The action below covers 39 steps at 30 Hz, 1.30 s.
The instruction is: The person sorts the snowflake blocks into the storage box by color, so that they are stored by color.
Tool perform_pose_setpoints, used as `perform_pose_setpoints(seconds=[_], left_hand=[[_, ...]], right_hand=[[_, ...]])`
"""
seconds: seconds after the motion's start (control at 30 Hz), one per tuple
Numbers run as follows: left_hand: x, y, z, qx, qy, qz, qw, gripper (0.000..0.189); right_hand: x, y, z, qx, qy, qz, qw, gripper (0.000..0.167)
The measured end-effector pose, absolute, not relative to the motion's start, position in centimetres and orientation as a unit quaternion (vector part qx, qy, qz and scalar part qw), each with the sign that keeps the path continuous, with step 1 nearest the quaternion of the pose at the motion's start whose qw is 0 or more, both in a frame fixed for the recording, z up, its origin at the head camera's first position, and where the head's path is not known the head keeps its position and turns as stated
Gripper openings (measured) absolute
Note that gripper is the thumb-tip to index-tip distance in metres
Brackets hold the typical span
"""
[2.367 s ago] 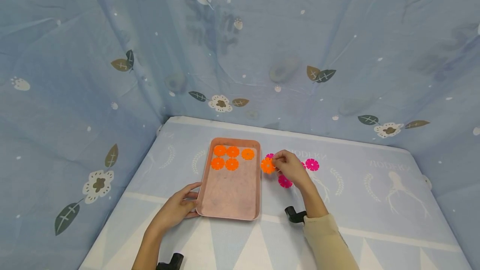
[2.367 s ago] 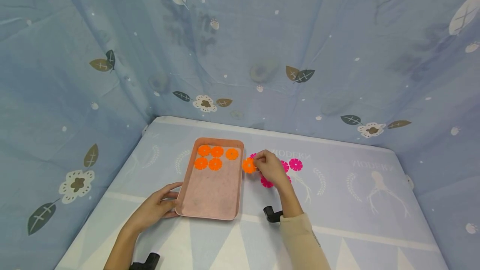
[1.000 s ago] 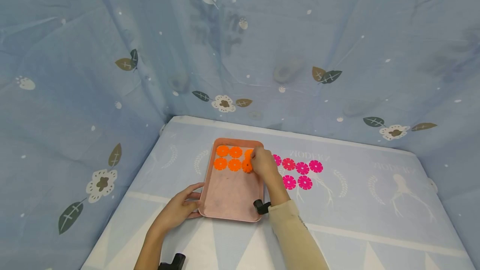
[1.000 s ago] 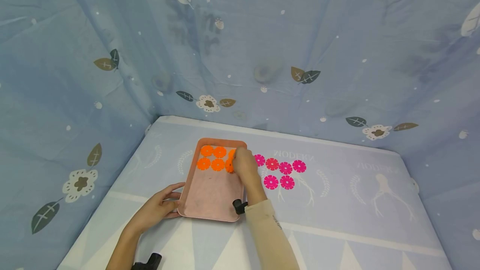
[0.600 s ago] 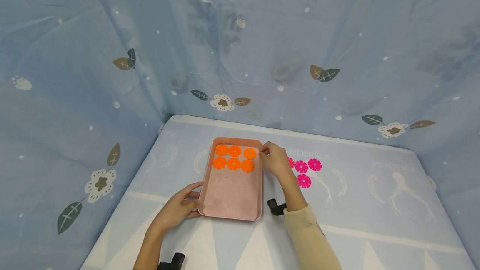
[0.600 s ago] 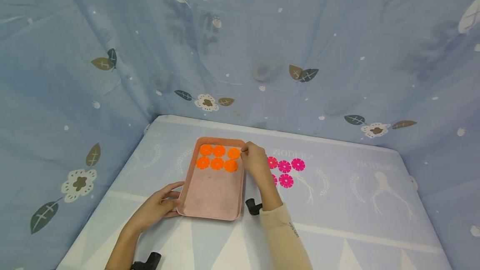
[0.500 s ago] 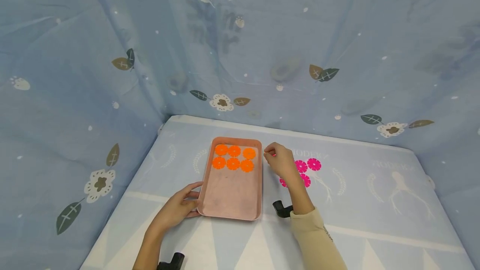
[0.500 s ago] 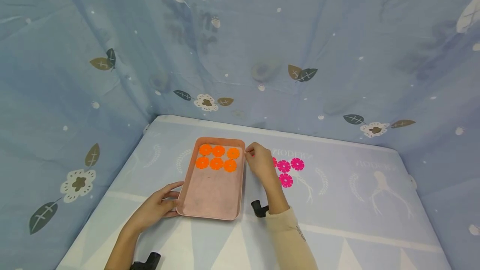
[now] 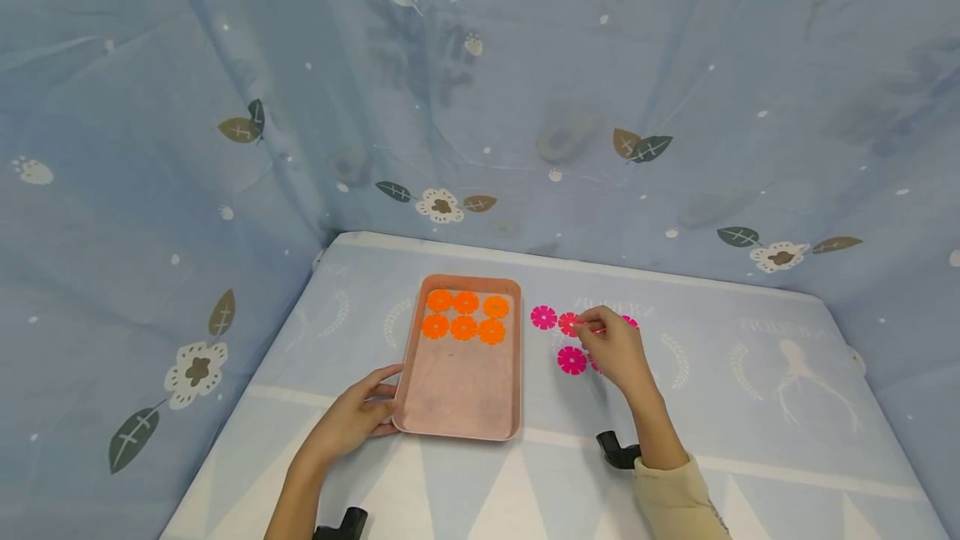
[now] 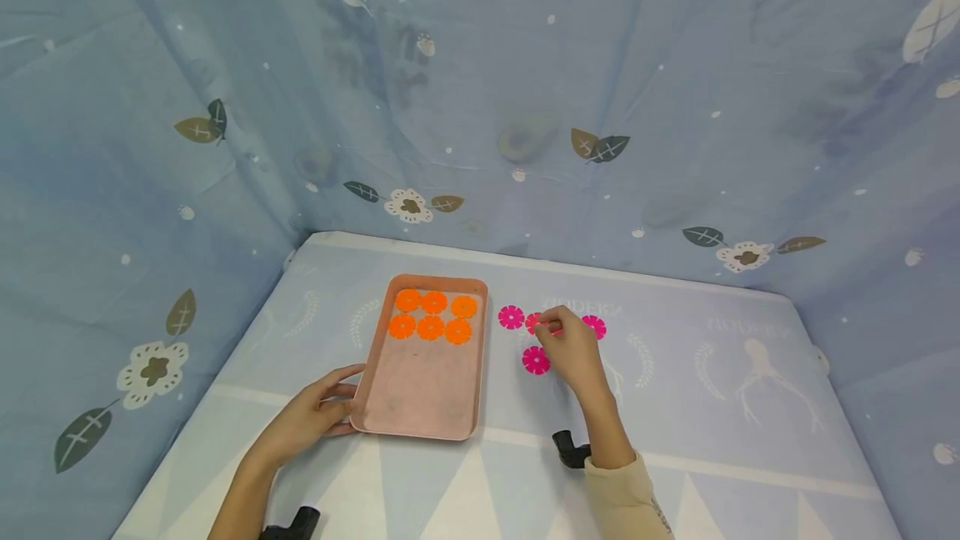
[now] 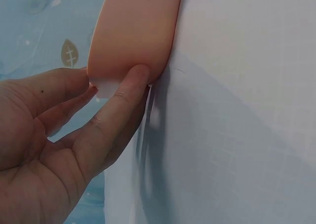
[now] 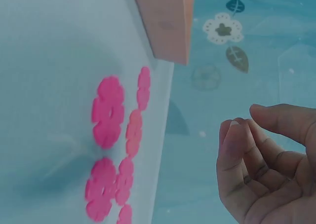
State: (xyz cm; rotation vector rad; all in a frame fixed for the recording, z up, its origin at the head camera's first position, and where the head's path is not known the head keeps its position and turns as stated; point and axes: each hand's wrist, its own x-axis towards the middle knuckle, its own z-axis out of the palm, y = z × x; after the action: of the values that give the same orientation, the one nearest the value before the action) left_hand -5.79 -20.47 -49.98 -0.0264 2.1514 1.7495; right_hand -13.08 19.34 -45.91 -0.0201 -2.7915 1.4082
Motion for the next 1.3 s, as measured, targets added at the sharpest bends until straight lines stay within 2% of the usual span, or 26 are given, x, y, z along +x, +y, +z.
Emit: perform_pose_setpoints(seconds=[0.23, 0.57, 0.77, 1.0, 1.3], left_hand=[[-5.7, -20.5, -50.0, -0.009, 0.76, 0.623, 0.185, 0.053], [-5.7, -20.6, -50.1, -0.003, 0.757, 0.627, 0.187, 0.053], [-5.6, -20.7, -50.2, -0.005, 0.755, 0.628, 0.187, 0.054], [-5.7, -20.6, -50.2, -0.006, 0.757, 0.626, 0.187, 0.053], [-5.9, -20.7, -50.2, -0.002, 0.752, 0.631, 0.191, 0.054]], right_hand=[[-11.6, 21.2, -46.8, -0.02, -0.902, 0.43, 0.024, 0.025], [-11.2, 23.9, -48.6, -0.049, -0.902, 0.428, 0.013, 0.025], [-12.0, 25.2, -50.3, -0.069, -0.909, 0.411, -0.008, 0.025], [-12.4, 25.6, -51.3, -0.078, -0.919, 0.382, -0.057, 0.033], [-12.9, 25.7, -52.0, -0.053, -0.93, 0.359, -0.06, 0.039]])
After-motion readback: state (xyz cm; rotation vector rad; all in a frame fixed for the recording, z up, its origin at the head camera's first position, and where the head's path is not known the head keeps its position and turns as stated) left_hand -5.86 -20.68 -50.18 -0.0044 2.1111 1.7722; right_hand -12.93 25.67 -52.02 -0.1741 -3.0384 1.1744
